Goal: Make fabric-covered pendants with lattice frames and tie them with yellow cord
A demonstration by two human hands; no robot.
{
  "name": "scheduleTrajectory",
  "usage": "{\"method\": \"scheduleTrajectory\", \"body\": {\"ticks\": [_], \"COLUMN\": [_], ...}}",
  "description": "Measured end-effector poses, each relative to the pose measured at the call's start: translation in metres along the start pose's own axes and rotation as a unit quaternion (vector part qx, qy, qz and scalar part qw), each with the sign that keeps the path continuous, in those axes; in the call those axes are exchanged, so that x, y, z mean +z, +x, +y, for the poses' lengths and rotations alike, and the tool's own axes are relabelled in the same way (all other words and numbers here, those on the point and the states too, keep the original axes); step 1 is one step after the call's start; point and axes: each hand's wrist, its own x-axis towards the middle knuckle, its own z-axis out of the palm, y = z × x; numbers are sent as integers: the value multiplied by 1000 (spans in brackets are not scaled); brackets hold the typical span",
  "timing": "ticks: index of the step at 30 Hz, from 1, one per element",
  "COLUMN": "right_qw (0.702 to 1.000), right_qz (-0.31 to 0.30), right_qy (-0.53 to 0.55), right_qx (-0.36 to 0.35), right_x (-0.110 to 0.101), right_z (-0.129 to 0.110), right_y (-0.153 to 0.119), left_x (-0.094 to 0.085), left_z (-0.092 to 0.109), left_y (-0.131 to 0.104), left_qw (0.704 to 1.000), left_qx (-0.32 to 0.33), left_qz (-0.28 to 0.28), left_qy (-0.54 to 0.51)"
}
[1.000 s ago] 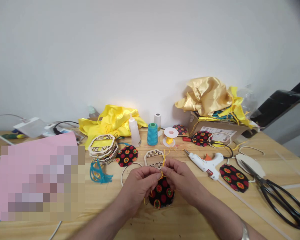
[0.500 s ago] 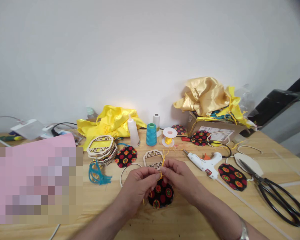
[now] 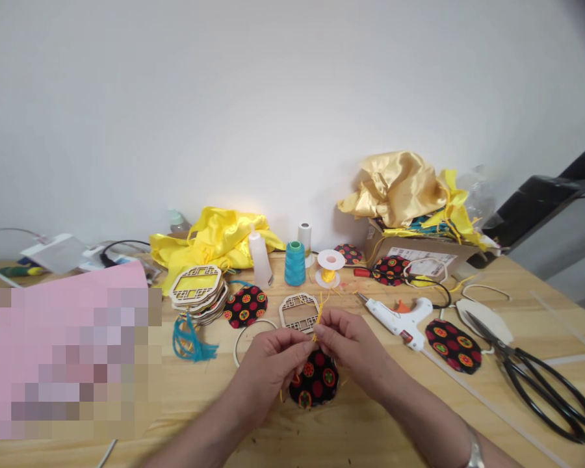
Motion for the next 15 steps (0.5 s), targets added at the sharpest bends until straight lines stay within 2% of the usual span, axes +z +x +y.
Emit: {"method": "scheduleTrajectory", "body": {"ticks": [12, 15], "right_qw": [997, 998], "right_qz": [-54, -50], "right_qy": [28, 15], "right_qx": [41, 42], "right_x": [-3, -4], "right_z": [0, -1], "right_y": [0, 0], "left_x": [-2, -2], "left_z": [-3, -4], "left_y": [2, 2], "left_qw": [1000, 1000], "left_qx": [10, 15], "left_qz": [7, 8], "left_qy": [0, 4]}}
